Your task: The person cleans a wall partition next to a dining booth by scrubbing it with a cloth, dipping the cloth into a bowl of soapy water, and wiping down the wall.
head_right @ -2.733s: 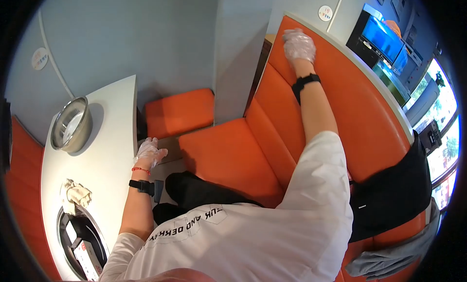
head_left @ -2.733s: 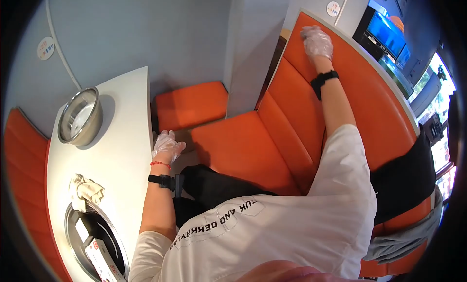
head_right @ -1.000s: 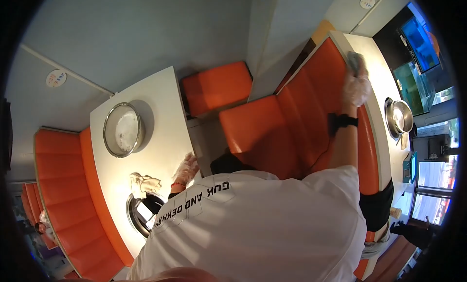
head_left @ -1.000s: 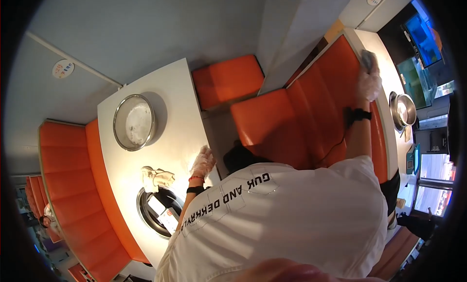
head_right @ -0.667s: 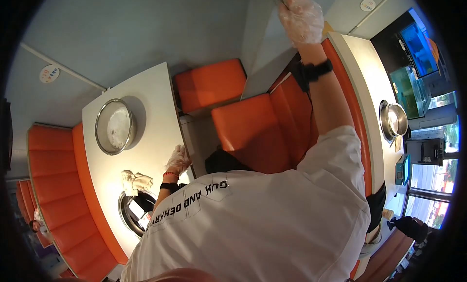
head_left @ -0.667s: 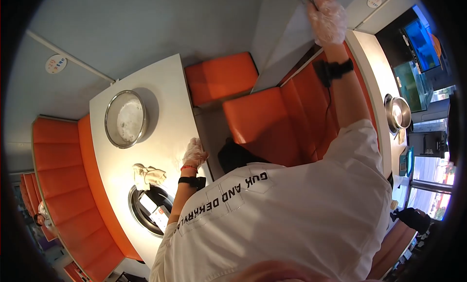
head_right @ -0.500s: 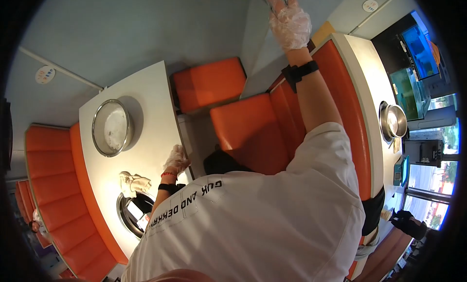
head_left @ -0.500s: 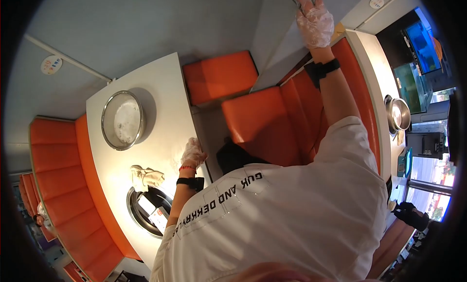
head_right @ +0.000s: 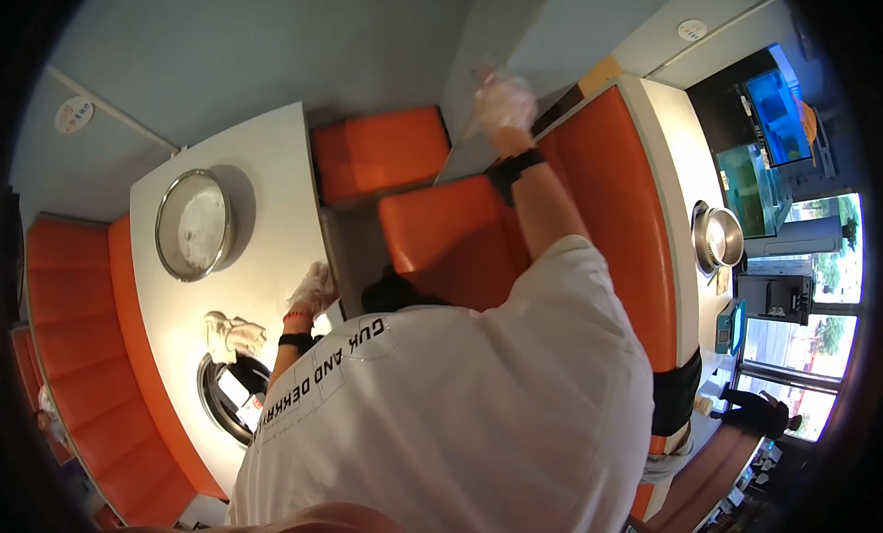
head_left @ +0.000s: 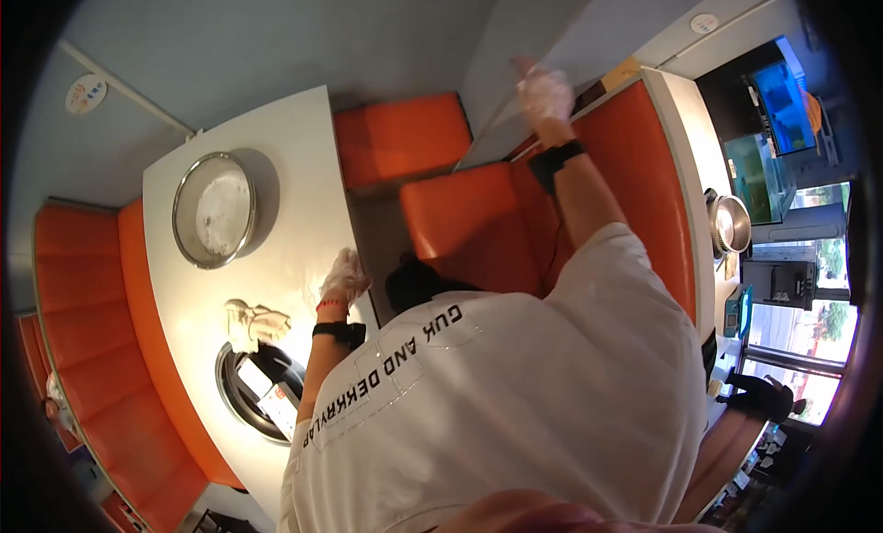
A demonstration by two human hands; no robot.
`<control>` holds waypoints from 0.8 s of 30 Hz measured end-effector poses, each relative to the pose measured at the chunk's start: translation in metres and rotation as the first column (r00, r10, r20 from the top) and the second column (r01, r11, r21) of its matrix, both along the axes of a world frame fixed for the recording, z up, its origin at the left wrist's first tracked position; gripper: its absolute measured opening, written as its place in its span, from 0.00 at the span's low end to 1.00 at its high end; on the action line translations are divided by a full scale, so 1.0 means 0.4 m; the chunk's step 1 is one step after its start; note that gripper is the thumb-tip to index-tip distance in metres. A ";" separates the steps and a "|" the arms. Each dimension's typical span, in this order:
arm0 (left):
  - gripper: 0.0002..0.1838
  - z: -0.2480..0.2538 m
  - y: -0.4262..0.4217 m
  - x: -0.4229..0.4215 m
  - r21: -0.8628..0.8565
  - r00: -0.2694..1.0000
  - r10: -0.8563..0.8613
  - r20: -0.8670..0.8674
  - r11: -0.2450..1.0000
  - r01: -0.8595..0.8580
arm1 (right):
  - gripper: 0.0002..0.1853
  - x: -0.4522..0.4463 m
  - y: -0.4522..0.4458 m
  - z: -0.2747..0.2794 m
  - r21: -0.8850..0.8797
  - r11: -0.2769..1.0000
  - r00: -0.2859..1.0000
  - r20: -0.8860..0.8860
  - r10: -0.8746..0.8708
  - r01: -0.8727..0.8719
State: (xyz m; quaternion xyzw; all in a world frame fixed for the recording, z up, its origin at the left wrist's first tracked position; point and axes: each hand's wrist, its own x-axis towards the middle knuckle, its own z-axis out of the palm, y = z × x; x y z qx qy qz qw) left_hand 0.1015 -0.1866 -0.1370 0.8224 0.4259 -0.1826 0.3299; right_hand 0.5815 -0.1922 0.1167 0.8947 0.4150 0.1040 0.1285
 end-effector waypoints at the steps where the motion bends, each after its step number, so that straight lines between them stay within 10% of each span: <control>1: 0.33 0.004 -0.004 -0.002 -0.021 1.000 0.010 -0.019 1.000 -0.010 | 0.21 0.050 -0.004 0.015 0.116 0.993 0.999 0.049 -0.007 0.001; 4: 0.30 0.178 0.004 0.044 -0.129 0.986 0.114 -0.120 0.983 -0.129 | 0.22 0.031 -0.041 0.157 0.458 0.867 0.967 -0.054 0.249 -0.197; 7: 0.31 0.129 0.004 0.040 -0.173 0.967 0.235 -0.097 0.953 -0.249 | 0.23 0.056 -0.020 0.089 0.221 0.933 0.906 0.380 0.187 -0.286; 24: 0.35 0.165 0.015 0.089 0.010 0.985 0.058 -0.162 0.998 -0.057 | 0.21 0.068 -0.005 0.050 0.610 0.647 0.889 0.309 0.338 -0.458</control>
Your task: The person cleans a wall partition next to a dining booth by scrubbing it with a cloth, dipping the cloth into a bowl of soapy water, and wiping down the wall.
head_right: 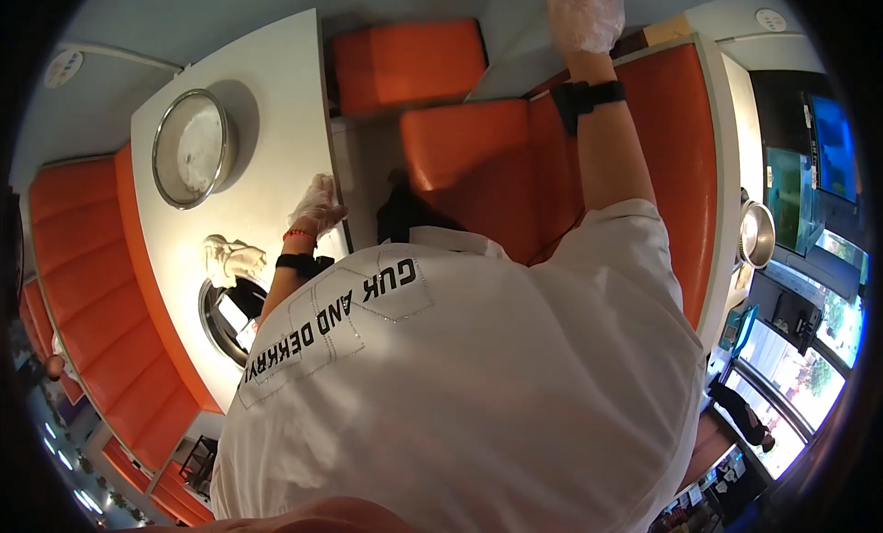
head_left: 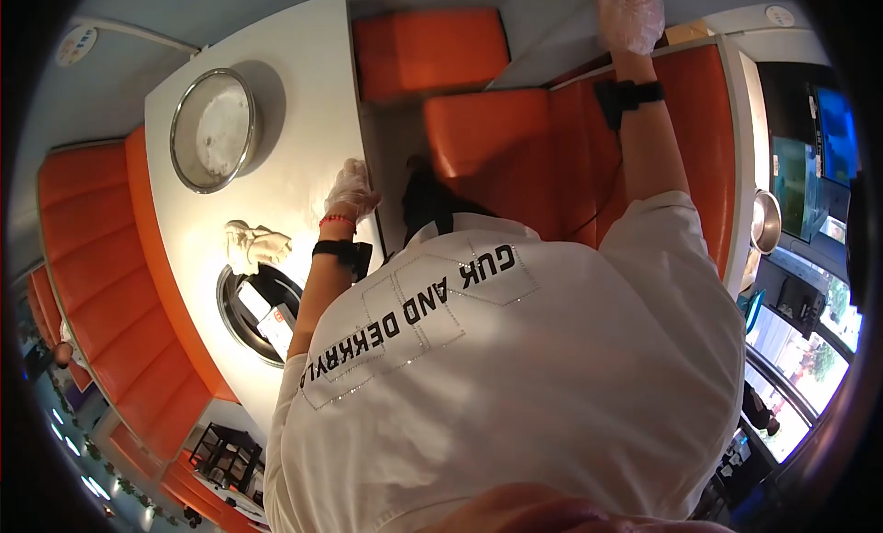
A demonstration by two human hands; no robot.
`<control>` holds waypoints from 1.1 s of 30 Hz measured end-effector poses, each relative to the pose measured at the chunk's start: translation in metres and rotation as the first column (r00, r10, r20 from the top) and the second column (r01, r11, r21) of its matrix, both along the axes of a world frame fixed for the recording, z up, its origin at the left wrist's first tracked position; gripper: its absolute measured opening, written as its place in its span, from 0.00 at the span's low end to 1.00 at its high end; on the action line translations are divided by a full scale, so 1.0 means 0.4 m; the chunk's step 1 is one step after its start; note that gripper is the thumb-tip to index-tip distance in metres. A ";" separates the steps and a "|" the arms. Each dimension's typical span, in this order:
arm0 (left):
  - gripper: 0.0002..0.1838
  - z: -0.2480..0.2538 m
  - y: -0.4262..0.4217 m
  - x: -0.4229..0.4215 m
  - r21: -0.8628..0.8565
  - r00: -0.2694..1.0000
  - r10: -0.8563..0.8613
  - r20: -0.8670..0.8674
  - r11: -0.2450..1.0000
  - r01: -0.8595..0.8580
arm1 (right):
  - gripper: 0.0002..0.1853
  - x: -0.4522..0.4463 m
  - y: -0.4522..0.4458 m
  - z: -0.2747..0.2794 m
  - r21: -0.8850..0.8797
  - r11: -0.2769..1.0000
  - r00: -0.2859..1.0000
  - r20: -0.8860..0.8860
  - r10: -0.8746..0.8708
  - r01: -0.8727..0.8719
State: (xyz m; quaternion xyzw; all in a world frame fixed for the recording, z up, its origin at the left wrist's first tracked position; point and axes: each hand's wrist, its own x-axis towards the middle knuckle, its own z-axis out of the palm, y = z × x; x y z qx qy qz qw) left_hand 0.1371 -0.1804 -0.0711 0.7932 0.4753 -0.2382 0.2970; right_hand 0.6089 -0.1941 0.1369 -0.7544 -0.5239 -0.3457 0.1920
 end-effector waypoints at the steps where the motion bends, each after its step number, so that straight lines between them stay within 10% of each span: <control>1: 0.35 -0.004 -0.003 -0.005 0.010 1.000 -0.011 -0.003 1.000 0.011 | 0.21 0.001 0.002 -0.005 0.014 1.000 1.000 0.006 0.001 -0.001; 4: 0.36 -0.017 -0.005 -0.022 -0.007 0.999 -0.045 0.028 0.999 0.045 | 0.19 -0.008 0.000 0.008 -0.027 0.999 0.990 -0.136 0.041 -0.045; 7: 0.35 -0.049 -0.014 -0.044 0.012 0.998 -0.039 0.058 0.999 0.039 | 0.17 -0.010 -0.009 -0.011 -0.022 0.981 0.847 0.509 -0.153 0.191; 16: 0.35 -0.005 -0.075 -0.085 0.013 0.997 -0.004 0.082 1.000 0.003 | 0.20 -0.034 -0.007 0.018 -0.156 0.982 0.993 -0.037 -0.110 0.103; 19: 0.37 0.007 -0.103 -0.104 0.015 0.997 0.031 0.075 0.999 -0.032 | 0.19 -0.027 -0.011 0.003 0.045 0.999 0.970 0.242 -0.021 0.011; 25: 0.40 0.007 -0.101 -0.123 -0.070 0.999 0.026 0.036 0.997 -0.023 | 0.19 -0.033 0.000 0.012 -0.242 0.933 0.964 0.071 -0.257 0.267; 33: 0.41 -0.009 -0.086 -0.139 -0.117 0.998 0.045 0.041 0.992 -0.040 | 0.22 -0.032 0.018 -0.001 -0.155 0.967 0.979 0.053 -0.196 0.202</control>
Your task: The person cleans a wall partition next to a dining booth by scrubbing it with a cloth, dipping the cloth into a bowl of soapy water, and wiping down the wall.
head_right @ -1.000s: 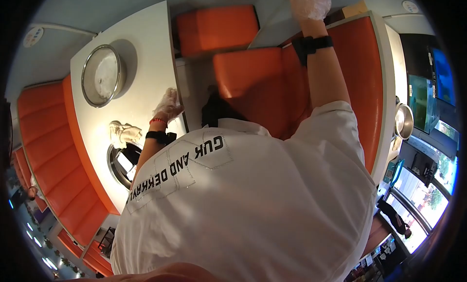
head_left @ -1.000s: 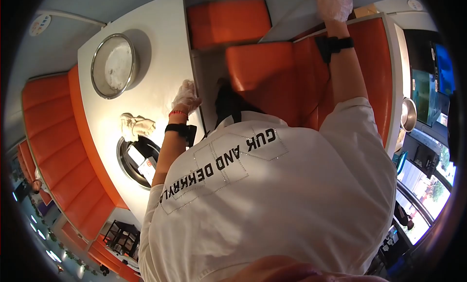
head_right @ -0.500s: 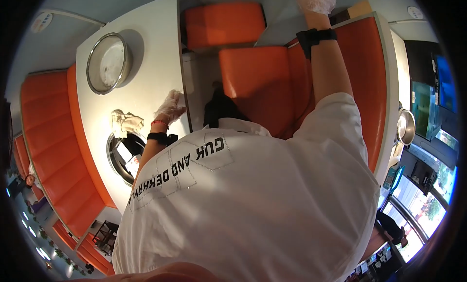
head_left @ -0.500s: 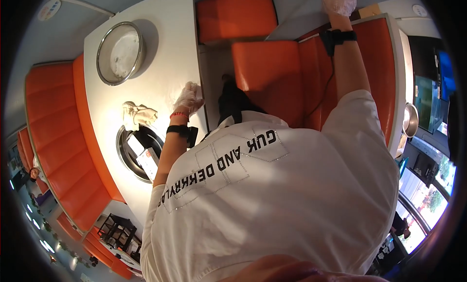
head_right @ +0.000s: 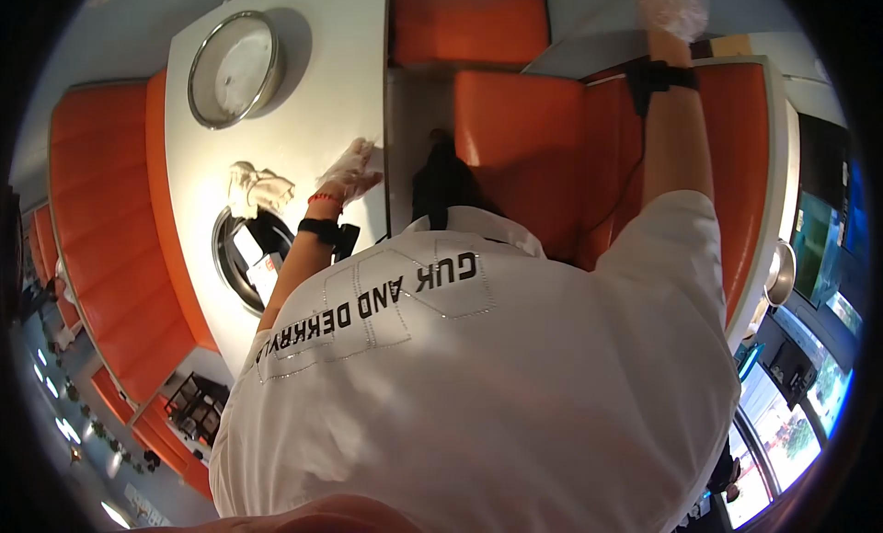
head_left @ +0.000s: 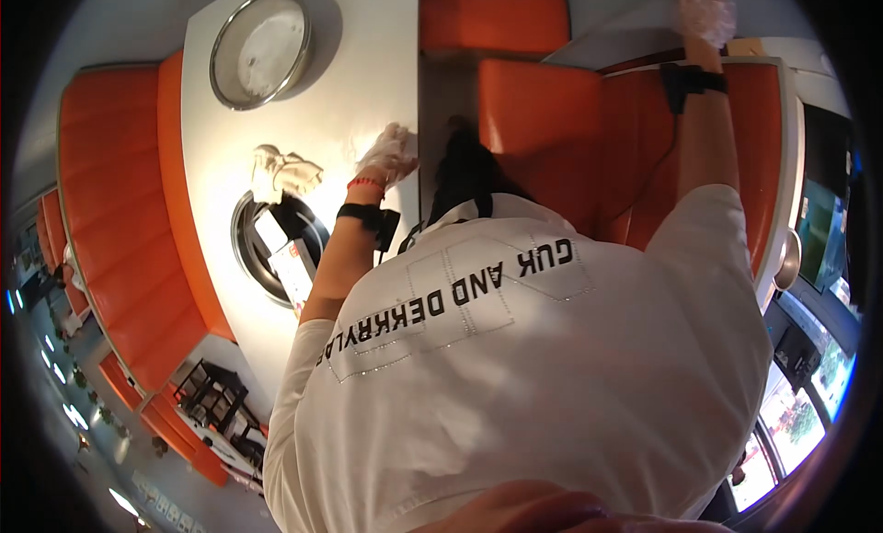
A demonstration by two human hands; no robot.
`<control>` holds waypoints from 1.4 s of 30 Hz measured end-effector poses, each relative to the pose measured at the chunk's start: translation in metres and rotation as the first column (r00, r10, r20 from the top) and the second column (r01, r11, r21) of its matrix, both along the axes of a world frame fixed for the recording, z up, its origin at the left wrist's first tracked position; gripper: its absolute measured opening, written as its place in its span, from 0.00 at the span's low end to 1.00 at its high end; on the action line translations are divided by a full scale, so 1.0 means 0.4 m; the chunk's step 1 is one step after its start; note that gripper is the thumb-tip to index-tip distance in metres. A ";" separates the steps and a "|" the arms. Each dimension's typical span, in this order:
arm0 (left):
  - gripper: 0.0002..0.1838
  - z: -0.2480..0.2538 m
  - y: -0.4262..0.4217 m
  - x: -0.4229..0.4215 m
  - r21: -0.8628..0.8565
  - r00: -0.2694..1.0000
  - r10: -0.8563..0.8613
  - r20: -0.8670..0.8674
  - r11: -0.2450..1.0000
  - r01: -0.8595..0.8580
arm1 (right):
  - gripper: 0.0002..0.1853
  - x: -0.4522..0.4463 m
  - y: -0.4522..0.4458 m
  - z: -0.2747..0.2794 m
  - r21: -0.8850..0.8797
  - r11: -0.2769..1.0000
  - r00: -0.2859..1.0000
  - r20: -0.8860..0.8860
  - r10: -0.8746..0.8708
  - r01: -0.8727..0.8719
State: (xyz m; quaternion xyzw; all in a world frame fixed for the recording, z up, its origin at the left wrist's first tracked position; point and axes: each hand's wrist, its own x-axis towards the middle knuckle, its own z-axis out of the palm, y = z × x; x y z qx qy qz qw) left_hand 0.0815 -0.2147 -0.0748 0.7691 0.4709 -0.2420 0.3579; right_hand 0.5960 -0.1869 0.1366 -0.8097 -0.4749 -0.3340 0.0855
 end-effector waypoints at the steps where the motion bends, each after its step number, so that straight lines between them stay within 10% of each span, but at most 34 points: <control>1: 0.41 -0.029 -0.008 -0.010 0.031 1.000 0.000 0.014 1.000 0.000 | 0.27 0.034 0.006 -0.009 -0.053 0.998 0.999 -0.043 0.021 -0.023; 3: 0.41 -0.027 -0.018 -0.010 0.075 1.000 -0.017 -0.007 0.997 0.017 | 0.46 0.093 0.028 -0.028 -0.152 0.986 0.992 -0.117 0.050 -0.067; 6: 0.42 0.048 -0.004 0.020 0.013 0.999 -0.023 -0.041 1.000 0.023 | 0.39 0.061 0.027 -0.052 -0.144 0.979 0.986 0.105 -0.130 0.144; 9: 0.43 0.048 -0.007 0.009 -0.037 1.000 -0.014 -0.019 0.999 0.013 | 0.41 -0.011 0.016 0.026 -0.243 0.961 0.965 -0.190 -0.179 0.131; 12: 0.43 0.020 -0.015 -0.010 0.018 1.000 -0.008 0.007 1.000 0.008 | 0.46 0.026 0.008 -0.026 -0.073 0.997 0.987 0.158 0.019 -0.008; 15: 0.43 -0.014 -0.031 -0.033 0.050 1.000 -0.001 0.012 0.999 0.000 | 0.54 0.011 0.023 0.001 -0.315 0.940 0.974 -0.137 -0.183 0.132; 18: 0.43 -0.073 -0.062 -0.067 0.052 0.999 -0.021 0.028 0.998 0.020 | 0.21 0.073 0.009 -0.113 -0.160 0.966 0.974 -0.071 -0.215 0.202; 22: 0.34 -0.096 -0.041 -0.097 -0.169 0.984 0.156 0.081 0.976 -0.141 | 0.21 0.055 -0.015 -0.252 -0.290 0.956 0.987 -0.160 -0.006 -0.041; 23: 0.31 -0.196 -0.042 -0.122 0.094 0.958 -0.225 0.178 0.973 0.211 | 0.22 0.060 -0.016 -0.297 -0.362 0.917 0.968 -0.237 0.083 -0.168; 24: 0.29 -0.110 -0.047 -0.130 -0.115 0.947 0.148 0.284 0.986 -0.119 | 0.23 0.064 -0.018 -0.340 -0.420 0.860 0.932 -0.328 0.156 -0.292; 27: 0.25 0.044 -0.073 -0.126 -0.013 0.853 0.478 0.207 0.874 -0.487 | 0.24 -0.116 0.096 -0.423 -0.771 0.585 0.965 -0.248 0.089 -0.253; 30: 0.30 0.038 -0.065 -0.159 -0.036 0.848 0.507 0.155 0.860 -0.509 | 0.34 -0.356 0.149 -0.368 -0.277 0.908 0.255 -0.946 -0.201 -0.313; 38: 0.30 0.139 -0.028 -0.221 -0.020 0.672 0.725 0.153 0.682 -0.731 | 0.23 -0.860 0.580 -0.354 0.025 0.384 0.210 -0.804 0.556 -0.923; 40: 0.30 0.149 -0.035 -0.238 0.034 0.642 0.742 0.190 0.649 -0.760 | 0.23 -0.983 0.668 -0.407 0.165 0.192 -0.029 -0.827 0.562 -0.967; 42: 0.31 0.151 -0.056 -0.261 0.048 0.586 0.778 0.227 0.592 -0.805 | 0.23 -1.099 0.716 -0.384 -0.033 0.072 0.061 -0.904 0.423 -0.997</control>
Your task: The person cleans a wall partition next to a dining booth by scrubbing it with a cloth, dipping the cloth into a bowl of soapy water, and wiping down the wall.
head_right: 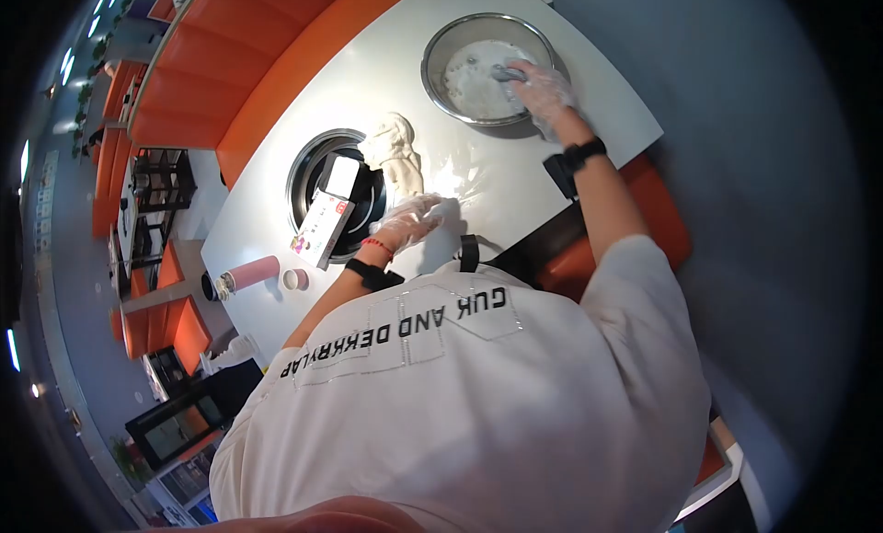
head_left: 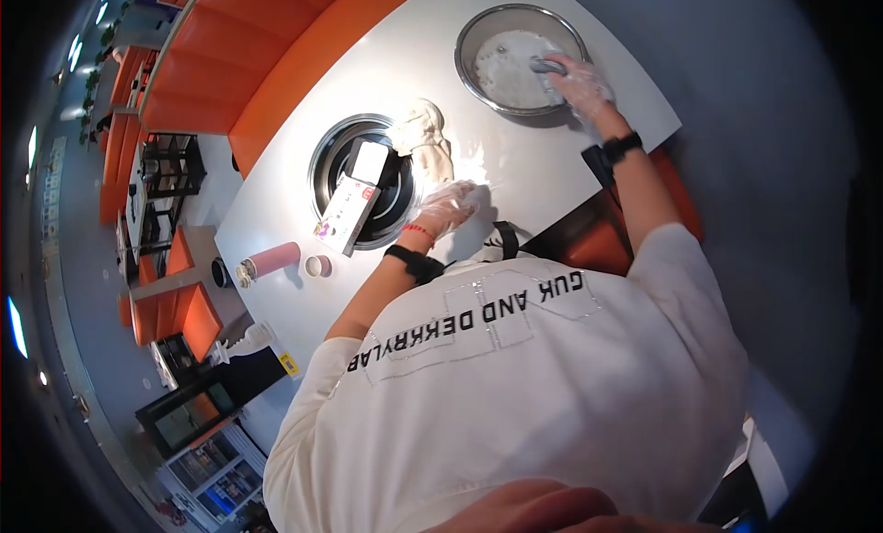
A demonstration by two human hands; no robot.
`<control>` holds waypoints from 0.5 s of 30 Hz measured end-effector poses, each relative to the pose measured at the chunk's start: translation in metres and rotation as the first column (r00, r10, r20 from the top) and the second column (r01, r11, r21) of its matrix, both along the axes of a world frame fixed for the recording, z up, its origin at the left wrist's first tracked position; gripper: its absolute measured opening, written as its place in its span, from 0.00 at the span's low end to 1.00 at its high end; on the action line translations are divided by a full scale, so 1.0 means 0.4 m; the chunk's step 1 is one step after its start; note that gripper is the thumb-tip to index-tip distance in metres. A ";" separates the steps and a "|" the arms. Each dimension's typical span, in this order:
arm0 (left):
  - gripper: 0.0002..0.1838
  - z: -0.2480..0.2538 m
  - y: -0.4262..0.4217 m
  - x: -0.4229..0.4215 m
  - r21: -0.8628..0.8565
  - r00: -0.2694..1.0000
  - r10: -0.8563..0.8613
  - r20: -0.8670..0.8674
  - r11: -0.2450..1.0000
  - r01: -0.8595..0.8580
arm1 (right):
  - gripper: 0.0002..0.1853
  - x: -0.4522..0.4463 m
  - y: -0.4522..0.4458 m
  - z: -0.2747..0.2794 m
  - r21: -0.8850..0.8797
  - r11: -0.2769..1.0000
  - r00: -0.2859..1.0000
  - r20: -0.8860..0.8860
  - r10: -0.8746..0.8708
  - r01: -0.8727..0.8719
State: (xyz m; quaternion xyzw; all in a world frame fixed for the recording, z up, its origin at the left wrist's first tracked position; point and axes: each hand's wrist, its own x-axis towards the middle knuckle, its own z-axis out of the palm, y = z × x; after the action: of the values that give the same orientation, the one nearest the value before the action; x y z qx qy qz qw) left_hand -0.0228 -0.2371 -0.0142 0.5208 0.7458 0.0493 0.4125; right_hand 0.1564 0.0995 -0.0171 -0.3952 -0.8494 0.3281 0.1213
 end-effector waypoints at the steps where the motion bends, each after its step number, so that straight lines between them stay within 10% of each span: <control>1: 0.31 -0.004 -0.016 -0.015 0.000 0.998 0.055 0.024 0.998 -0.055 | 0.23 -0.044 0.031 -0.027 0.000 1.000 1.000 0.012 0.009 -0.009; 9: 0.32 -0.020 -0.143 -0.073 -0.099 0.890 0.451 0.067 0.891 -0.444 | 0.23 -0.255 0.184 -0.153 -0.032 0.968 0.894 0.392 -0.216 0.248; 15: 0.31 -0.016 -0.128 -0.038 -0.189 0.799 0.592 0.104 0.800 -0.569 | 0.21 -0.322 0.146 -0.168 -0.079 0.967 0.862 0.441 0.252 -0.243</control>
State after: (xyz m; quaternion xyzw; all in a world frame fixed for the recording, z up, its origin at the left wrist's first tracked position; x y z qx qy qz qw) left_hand -0.0382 -0.2884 -0.0205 0.2289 0.8361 0.1589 0.4725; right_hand 0.0275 0.1580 -0.0845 -0.3489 -0.8946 0.2500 -0.1243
